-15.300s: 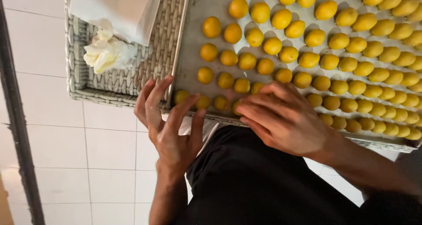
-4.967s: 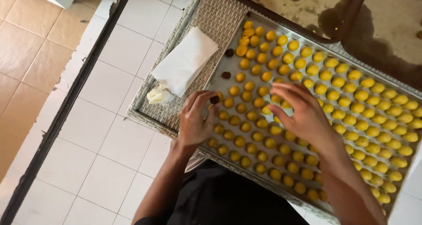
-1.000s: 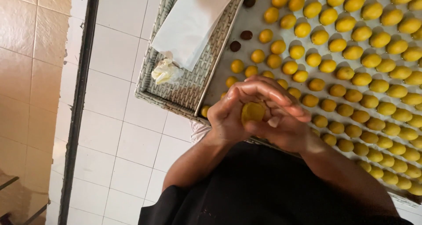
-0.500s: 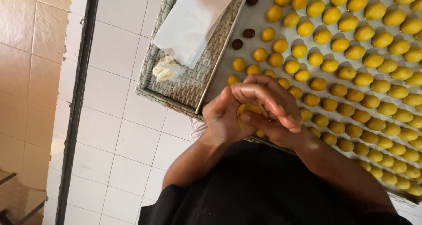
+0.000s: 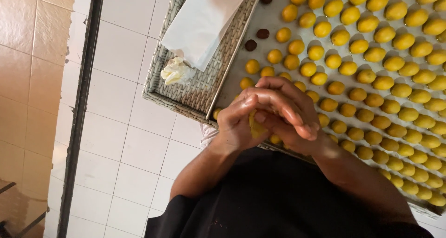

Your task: Filling small portions of dough with a dark center, rolling them into balls, and arranging them on a baking tray.

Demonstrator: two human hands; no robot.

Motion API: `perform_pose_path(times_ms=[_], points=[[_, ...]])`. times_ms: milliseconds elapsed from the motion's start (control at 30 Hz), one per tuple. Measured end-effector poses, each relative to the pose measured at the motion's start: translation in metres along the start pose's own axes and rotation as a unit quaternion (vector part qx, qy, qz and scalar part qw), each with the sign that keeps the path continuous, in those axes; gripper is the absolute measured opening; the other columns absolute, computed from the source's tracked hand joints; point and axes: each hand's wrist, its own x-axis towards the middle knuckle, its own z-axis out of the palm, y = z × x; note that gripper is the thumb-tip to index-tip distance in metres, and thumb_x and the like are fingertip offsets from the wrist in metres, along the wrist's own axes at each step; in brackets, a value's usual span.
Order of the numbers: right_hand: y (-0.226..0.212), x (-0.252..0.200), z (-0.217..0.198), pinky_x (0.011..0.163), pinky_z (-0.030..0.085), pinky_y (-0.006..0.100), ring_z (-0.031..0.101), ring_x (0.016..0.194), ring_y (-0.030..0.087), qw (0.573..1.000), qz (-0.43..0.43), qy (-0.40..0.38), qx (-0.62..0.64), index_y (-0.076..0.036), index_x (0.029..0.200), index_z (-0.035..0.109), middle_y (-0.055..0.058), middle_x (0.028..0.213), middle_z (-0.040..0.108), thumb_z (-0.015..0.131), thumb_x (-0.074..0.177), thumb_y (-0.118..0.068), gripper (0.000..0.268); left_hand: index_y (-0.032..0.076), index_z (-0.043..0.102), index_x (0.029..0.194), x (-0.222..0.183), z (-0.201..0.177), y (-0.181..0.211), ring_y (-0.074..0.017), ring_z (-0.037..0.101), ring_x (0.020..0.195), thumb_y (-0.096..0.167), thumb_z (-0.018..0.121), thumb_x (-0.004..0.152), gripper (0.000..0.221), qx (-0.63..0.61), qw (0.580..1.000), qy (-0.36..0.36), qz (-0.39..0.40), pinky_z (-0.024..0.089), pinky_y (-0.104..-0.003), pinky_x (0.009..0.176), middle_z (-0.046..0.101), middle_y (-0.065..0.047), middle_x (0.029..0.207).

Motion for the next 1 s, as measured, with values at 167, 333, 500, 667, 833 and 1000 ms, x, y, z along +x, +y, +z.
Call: perform_pose_path(times_ms=[167, 333, 500, 667, 833, 1000], points=[[0.005, 0.000, 0.000, 0.096, 0.062, 0.042, 0.072, 0.107, 0.018, 0.997, -0.046, 0.027, -0.049, -0.005, 0.132, 0.061, 0.010, 0.110, 0.074, 0.078, 0.087, -0.011, 0.048, -0.021, 0.068, 0.097, 0.010, 0.009, -0.008, -0.0313, 0.074, 0.075, 0.024, 0.056, 0.089, 0.047, -0.046, 0.997, -0.019, 0.057, 0.060, -0.037, 0.068, 0.072, -0.030, 0.085], [-0.004, 0.010, -0.016, 0.090, 0.061, 0.045, 0.071, 0.102, 0.016, 0.997, -0.058, -0.054, -0.026, 0.007, 0.133, 0.060, 0.012, 0.105, 0.074, 0.078, 0.080, 0.006, 0.057, -0.028, 0.062, 0.108, 0.007, -0.005, -0.015, -0.0405, 0.076, 0.086, 0.007, 0.052, 0.079, 0.046, -0.091, 0.994, -0.037, 0.050, 0.062, -0.047, 0.081, 0.071, -0.036, 0.100], [0.005, 0.002, -0.010, 0.090, 0.061, 0.049, 0.065, 0.124, 0.031, 0.996, -0.077, -0.048, 0.017, 0.011, 0.131, 0.061, 0.019, 0.128, 0.062, 0.077, 0.082, 0.006, 0.052, -0.022, 0.064, 0.115, 0.005, -0.022, -0.021, -0.0433, 0.075, 0.099, 0.013, 0.052, 0.092, 0.044, -0.060, 0.994, -0.071, 0.066, 0.060, -0.042, 0.086, 0.071, -0.038, 0.104], [0.006, 0.003, -0.006, 0.088, 0.063, 0.046, 0.067, 0.114, 0.026, 0.993, -0.096, -0.025, -0.070, 0.005, 0.128, 0.066, 0.015, 0.123, 0.061, 0.081, 0.083, -0.002, 0.048, -0.029, 0.060, 0.109, 0.007, -0.012, -0.020, -0.0435, 0.076, 0.091, 0.010, 0.052, 0.090, 0.044, -0.085, 0.994, -0.046, 0.058, 0.061, -0.046, 0.082, 0.069, -0.041, 0.101], [0.003, 0.004, -0.008, 0.090, 0.061, 0.049, 0.065, 0.111, 0.020, 0.994, -0.084, -0.033, -0.060, 0.009, 0.135, 0.058, 0.016, 0.119, 0.063, 0.081, 0.080, 0.005, 0.059, -0.027, 0.061, 0.112, 0.005, -0.003, -0.012, -0.0400, 0.077, 0.095, 0.005, 0.051, 0.088, 0.041, -0.104, 0.992, -0.046, 0.053, 0.061, -0.043, 0.081, 0.071, -0.038, 0.103], [-0.001, -0.002, 0.021, 0.114, 0.059, 0.042, 0.072, 0.112, 0.027, 0.974, -0.093, 0.055, 0.199, 0.009, 0.131, 0.066, 0.019, 0.116, 0.071, 0.058, 0.088, 0.021, 0.045, -0.026, 0.063, 0.109, 0.001, -0.004, -0.010, -0.0396, 0.076, 0.094, 0.008, 0.055, 0.085, 0.043, -0.102, 0.993, -0.030, 0.049, 0.060, -0.040, 0.081, 0.071, -0.038, 0.101]])
